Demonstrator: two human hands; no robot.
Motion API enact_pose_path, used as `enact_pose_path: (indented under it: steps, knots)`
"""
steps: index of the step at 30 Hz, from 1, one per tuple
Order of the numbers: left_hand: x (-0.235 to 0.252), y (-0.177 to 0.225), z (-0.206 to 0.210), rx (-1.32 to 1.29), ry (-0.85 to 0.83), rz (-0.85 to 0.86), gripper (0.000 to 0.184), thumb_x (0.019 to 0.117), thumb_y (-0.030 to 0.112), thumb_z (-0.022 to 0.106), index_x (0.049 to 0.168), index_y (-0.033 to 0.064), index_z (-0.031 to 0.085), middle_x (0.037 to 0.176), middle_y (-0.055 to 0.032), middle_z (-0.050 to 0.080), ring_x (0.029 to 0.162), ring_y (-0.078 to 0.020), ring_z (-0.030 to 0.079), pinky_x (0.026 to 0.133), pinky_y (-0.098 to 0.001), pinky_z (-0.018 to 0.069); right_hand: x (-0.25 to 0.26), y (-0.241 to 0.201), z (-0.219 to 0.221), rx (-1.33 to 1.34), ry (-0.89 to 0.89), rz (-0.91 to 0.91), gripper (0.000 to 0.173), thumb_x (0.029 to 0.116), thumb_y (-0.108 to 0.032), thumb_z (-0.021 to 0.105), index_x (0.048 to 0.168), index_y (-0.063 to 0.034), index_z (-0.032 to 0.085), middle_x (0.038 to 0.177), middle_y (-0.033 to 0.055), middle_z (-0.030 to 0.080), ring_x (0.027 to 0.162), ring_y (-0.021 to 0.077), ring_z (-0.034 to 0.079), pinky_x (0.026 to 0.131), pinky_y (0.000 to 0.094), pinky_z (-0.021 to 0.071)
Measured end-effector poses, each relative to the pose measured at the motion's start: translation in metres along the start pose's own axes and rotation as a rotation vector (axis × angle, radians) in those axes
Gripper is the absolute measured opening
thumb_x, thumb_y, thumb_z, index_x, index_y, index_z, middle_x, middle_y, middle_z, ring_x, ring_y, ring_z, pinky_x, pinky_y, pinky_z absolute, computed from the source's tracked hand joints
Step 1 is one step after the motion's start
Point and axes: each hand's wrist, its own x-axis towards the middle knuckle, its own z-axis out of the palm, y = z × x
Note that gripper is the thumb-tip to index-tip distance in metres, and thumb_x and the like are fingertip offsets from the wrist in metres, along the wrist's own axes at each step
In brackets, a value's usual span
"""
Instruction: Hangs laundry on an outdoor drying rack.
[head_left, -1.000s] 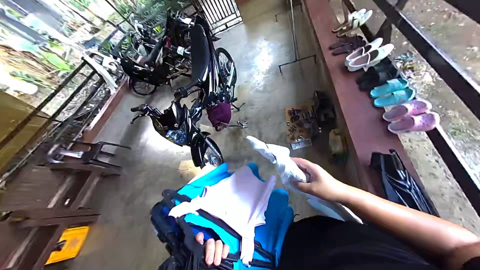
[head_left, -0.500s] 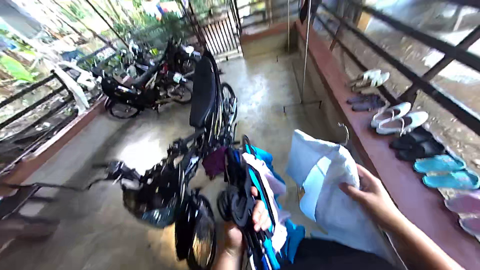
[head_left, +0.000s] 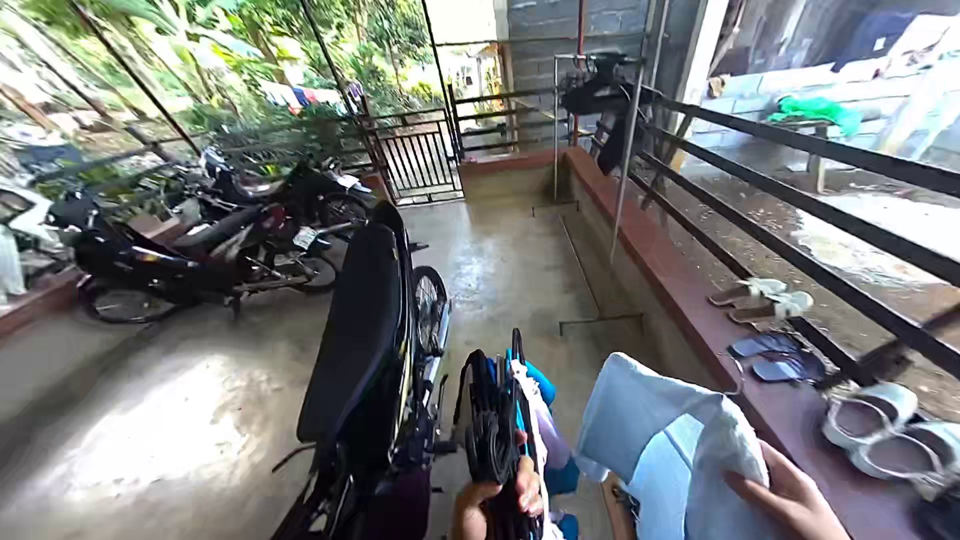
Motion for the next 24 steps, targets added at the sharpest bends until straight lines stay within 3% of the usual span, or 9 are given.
enact_pose_path:
  steps: [1, 2, 6, 10, 13, 16, 18, 20, 24]
  knots:
    - [0.026, 0.020, -0.007, -0.009, -0.024, -0.008, 0.049, 0.0831, 0.031, 0.075, 0.130, 0.0174, 0.069, 0.088, 0.0006, 0.072, 0.078, -0.0129, 0.070, 0.073, -0.0295, 0.0563, 0.047, 0.023, 0.004, -0.002, -0.116, -0.161, 0.045, 0.0832, 0.006, 0.058, 0.126, 0.0168, 0.049, 0.106, 0.0102, 0.070, 0.097, 0.0032, 0.069, 0.088, 0.0229, 0.0578]
    - [0.051, 0.040, -0.015, 0.003, -0.043, -0.021, 0.052, 0.0829, 0.033, 0.076, 0.132, 0.0178, 0.067, 0.090, 0.0004, 0.073, 0.080, -0.0129, 0.070, 0.074, -0.0293, 0.0562, 0.089, 0.026, 0.020, 0.022, -0.132, -0.177, 0.047, 0.0811, 0.001, 0.063, 0.126, 0.0103, 0.053, 0.104, 0.0042, 0.071, 0.092, -0.0004, 0.068, 0.083, 0.0210, 0.0581]
    - [0.136, 0.100, -0.054, 0.126, -0.030, -0.007, 0.059, 0.0822, 0.044, 0.079, 0.134, 0.0187, 0.066, 0.096, -0.0011, 0.075, 0.084, -0.0130, 0.072, 0.080, -0.0294, 0.0577, 0.214, -0.024, 0.096, 0.055, -0.161, -0.032, 0.056, 0.0780, -0.005, 0.068, 0.132, 0.0002, 0.057, 0.105, 0.0036, 0.072, 0.090, 0.0046, 0.070, 0.082, 0.0264, 0.0591]
    - [0.231, 0.160, -0.110, 0.181, -0.028, 0.075, 0.067, 0.0825, 0.047, 0.078, 0.139, 0.0164, 0.062, 0.109, -0.0042, 0.074, 0.091, -0.0161, 0.072, 0.083, -0.0321, 0.0589, 0.335, -0.058, 0.160, 0.045, -0.252, -0.034, 0.053, 0.0813, -0.005, 0.068, 0.133, -0.0018, 0.057, 0.105, 0.0030, 0.074, 0.090, 0.0064, 0.071, 0.080, 0.0265, 0.0603]
    - [0.314, 0.208, -0.166, 0.199, -0.004, 0.068, 0.065, 0.0826, 0.046, 0.078, 0.139, 0.0164, 0.063, 0.108, -0.0040, 0.075, 0.091, -0.0171, 0.073, 0.084, -0.0334, 0.0596, 0.423, -0.064, 0.199, 0.047, -0.210, -0.056, 0.045, 0.0808, -0.005, 0.068, 0.126, -0.0031, 0.061, 0.098, -0.0004, 0.074, 0.085, 0.0037, 0.071, 0.077, 0.0242, 0.0601]
    - [0.408, 0.274, -0.207, 0.192, -0.052, -0.005, 0.064, 0.0852, 0.044, 0.075, 0.141, 0.0160, 0.062, 0.113, -0.0059, 0.075, 0.100, -0.0199, 0.073, 0.091, -0.0354, 0.0585, 0.502, -0.076, 0.234, 0.081, -0.111, -0.060, 0.041, 0.0784, -0.005, 0.066, 0.119, -0.0040, 0.062, 0.093, -0.0032, 0.073, 0.082, 0.0012, 0.070, 0.074, 0.0226, 0.0596]
    - [0.471, 0.309, -0.227, 0.199, -0.071, -0.068, 0.065, 0.0852, 0.045, 0.076, 0.141, 0.0154, 0.062, 0.119, -0.0070, 0.074, 0.107, -0.0215, 0.072, 0.096, -0.0366, 0.0578, 0.550, -0.088, 0.253, 0.084, -0.066, -0.040, 0.044, 0.0780, -0.003, 0.066, 0.122, -0.0029, 0.061, 0.094, -0.0036, 0.073, 0.082, 0.0002, 0.070, 0.075, 0.0222, 0.0598]
    - [0.533, 0.333, -0.246, 0.238, -0.038, -0.116, 0.064, 0.0822, 0.045, 0.078, 0.136, 0.0150, 0.064, 0.121, -0.0079, 0.073, 0.110, -0.0226, 0.072, 0.097, -0.0369, 0.0572, 0.602, -0.105, 0.267, 0.079, -0.030, -0.023, 0.045, 0.0794, 0.000, 0.066, 0.124, 0.0002, 0.059, 0.094, -0.0018, 0.073, 0.082, 0.0003, 0.070, 0.076, 0.0221, 0.0598]
    - [0.635, 0.372, -0.300, 0.185, -0.076, -0.206, 0.054, 0.0871, 0.039, 0.075, 0.134, 0.0134, 0.067, 0.132, -0.0102, 0.069, 0.122, -0.0236, 0.066, 0.106, -0.0373, 0.0514, 0.704, -0.124, 0.292, 0.075, 0.023, 0.007, 0.043, 0.0824, 0.004, 0.063, 0.125, 0.0042, 0.055, 0.095, -0.0023, 0.071, 0.083, -0.0031, 0.068, 0.078, 0.0200, 0.0585]
